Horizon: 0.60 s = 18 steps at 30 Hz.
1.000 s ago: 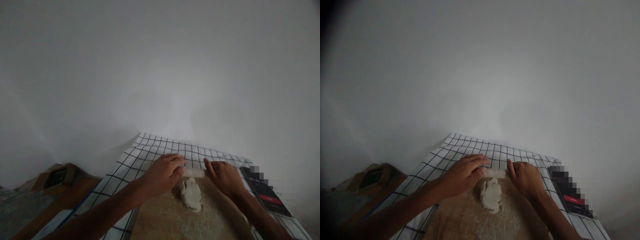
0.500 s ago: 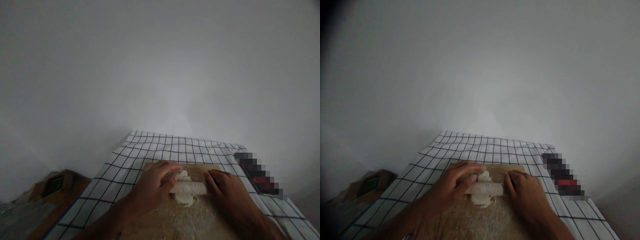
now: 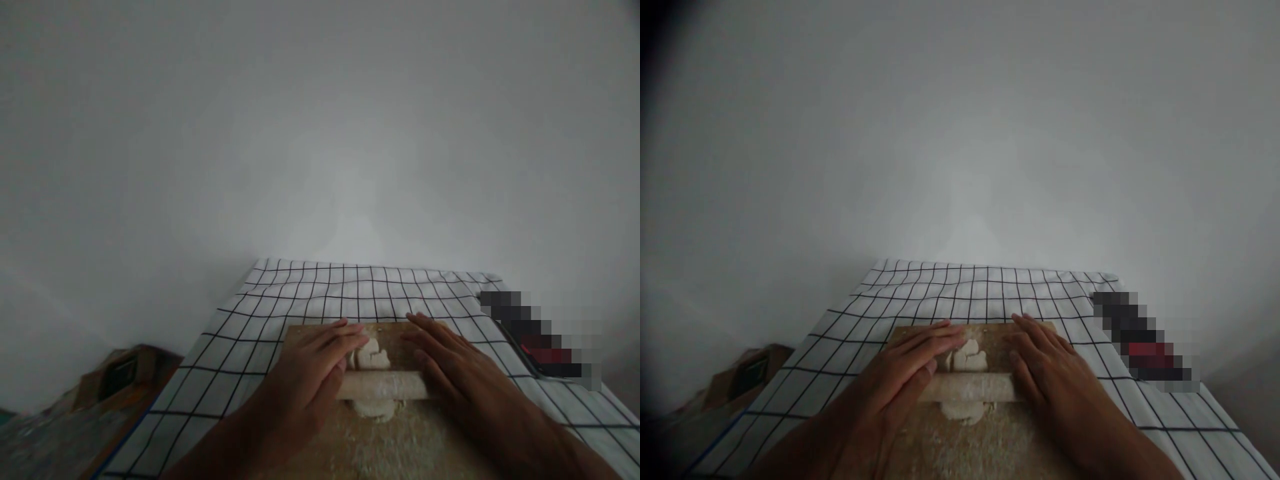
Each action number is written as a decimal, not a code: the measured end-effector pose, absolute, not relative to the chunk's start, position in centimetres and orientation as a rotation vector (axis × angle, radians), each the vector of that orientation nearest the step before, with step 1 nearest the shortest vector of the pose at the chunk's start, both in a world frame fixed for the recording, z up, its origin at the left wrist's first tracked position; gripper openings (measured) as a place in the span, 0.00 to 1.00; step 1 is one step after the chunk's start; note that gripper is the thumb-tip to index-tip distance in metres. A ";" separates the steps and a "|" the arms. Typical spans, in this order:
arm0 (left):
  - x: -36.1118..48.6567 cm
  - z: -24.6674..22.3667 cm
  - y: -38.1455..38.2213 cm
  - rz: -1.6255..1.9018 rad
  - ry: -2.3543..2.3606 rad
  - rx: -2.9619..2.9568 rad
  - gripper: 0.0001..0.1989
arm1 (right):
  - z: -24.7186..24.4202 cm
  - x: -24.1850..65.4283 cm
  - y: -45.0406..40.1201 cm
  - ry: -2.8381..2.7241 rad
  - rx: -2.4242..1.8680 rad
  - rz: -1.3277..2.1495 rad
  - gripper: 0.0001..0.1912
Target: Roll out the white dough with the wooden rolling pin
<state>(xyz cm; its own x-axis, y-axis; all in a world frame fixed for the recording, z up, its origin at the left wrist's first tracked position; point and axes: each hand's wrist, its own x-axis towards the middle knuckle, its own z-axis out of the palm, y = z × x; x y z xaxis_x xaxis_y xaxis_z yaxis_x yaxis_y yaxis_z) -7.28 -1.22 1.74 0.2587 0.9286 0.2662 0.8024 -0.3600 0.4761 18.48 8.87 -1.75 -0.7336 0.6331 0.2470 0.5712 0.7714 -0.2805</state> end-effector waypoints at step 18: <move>-5.8 2.2 0.2 0.300 1.918 2.614 0.31 | -2.7 18.1 9.9 -2.537 -0.951 0.285 0.20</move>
